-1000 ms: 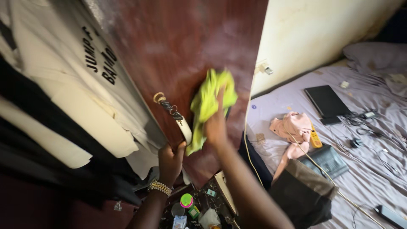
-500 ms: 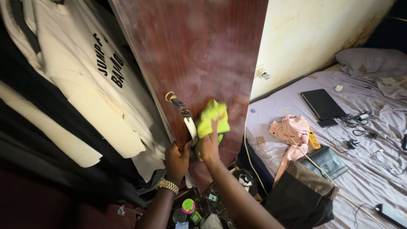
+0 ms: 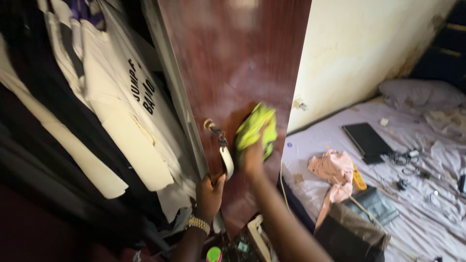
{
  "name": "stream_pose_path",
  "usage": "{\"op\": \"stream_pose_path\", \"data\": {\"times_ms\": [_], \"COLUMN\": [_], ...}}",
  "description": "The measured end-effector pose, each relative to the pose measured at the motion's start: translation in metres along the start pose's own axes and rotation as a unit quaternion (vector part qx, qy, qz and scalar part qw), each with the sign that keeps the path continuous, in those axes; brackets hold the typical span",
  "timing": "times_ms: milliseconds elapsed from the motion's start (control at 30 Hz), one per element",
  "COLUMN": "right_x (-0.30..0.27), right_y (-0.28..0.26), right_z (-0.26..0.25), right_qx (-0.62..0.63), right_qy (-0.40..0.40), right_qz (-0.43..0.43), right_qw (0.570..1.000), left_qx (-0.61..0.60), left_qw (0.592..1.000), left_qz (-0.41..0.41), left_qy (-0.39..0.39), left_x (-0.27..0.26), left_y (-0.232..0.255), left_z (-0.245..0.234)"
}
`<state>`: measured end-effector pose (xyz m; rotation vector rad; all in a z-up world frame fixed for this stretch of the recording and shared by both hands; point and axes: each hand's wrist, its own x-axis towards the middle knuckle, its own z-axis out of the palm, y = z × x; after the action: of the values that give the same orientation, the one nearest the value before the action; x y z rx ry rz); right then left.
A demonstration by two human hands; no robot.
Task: The person wipes the exterior of a wooden wardrobe door with a yellow cloth. They open the door to reveal hanging clothes and continue wiping the door surface and handle area.
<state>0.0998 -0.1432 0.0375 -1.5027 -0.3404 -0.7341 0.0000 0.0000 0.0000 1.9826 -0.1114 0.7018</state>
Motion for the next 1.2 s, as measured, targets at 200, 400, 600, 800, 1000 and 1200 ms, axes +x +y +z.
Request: {"op": "stream_pose_path", "data": {"times_ms": [200,400,600,800,1000,1200], "right_x": [0.045,0.186,0.098,0.050,0.201,0.156], "right_y": [-0.087,-0.090,-0.024,-0.138,-0.146,-0.067], "right_z": [0.006,-0.009,-0.014,0.032,0.020,0.012], "right_qx": [0.113,0.041,0.021,0.198,-0.003,0.098], "right_qy": [-0.127,-0.096,0.019,-0.169,-0.071,0.048], "right_qz": [-0.231,-0.281,-0.030,-0.099,-0.349,-0.073], "right_qw": [0.958,0.954,0.999,0.960,0.934,0.991], "left_qx": [0.049,0.033,0.043,0.059,0.056,0.004], "left_qw": [0.998,0.996,0.999,0.998,0.998,1.000], "left_qz": [-0.047,-0.083,-0.019,-0.012,-0.019,-0.029], "left_qy": [-0.014,-0.031,-0.012,0.001,0.002,-0.005], "left_x": [0.004,0.007,-0.001,0.000,0.010,0.009], "left_y": [-0.002,0.010,-0.014,-0.014,0.000,0.001], "left_z": [0.000,-0.004,-0.001,-0.001,-0.004,-0.008]}}
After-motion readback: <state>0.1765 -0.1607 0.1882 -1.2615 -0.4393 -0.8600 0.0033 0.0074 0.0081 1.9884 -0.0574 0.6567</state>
